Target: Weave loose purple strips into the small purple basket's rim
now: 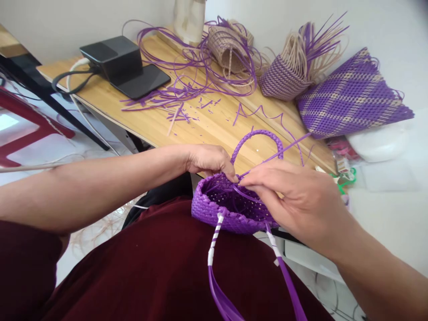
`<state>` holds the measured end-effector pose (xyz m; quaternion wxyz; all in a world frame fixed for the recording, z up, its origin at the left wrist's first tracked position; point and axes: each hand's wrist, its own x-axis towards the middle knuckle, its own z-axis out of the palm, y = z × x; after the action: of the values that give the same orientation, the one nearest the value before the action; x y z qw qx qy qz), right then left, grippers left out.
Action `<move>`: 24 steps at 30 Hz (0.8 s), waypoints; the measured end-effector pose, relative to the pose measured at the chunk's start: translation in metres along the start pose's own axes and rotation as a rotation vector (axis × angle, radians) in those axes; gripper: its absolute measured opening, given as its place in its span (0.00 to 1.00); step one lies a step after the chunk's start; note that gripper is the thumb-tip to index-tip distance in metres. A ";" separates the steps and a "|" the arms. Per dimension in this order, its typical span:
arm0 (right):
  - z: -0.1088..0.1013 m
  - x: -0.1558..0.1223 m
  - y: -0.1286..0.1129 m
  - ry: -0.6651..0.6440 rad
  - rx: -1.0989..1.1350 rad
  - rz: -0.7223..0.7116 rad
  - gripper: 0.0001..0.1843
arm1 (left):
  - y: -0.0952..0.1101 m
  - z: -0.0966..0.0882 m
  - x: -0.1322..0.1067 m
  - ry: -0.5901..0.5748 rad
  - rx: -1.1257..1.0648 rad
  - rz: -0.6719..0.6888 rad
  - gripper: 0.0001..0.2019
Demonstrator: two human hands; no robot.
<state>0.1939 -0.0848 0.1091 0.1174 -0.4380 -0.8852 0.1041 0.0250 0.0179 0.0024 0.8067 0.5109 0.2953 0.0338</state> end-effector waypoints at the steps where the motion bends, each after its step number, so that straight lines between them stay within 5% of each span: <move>1: 0.006 0.003 0.002 -0.020 -0.008 -0.015 0.13 | -0.001 0.000 0.001 -0.002 -0.005 0.000 0.07; 13: 0.028 0.031 0.009 -0.238 -0.147 -0.183 0.14 | -0.007 -0.003 0.006 0.005 -0.063 0.020 0.03; 24: 0.030 0.035 0.019 -0.234 -0.271 -0.269 0.12 | -0.017 -0.014 0.020 -0.100 -0.096 0.001 0.07</move>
<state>0.1783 -0.0480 0.0797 -0.0332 -0.3128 -0.9491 0.0176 0.0298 0.0286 -0.0251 0.8440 0.4728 0.2521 0.0228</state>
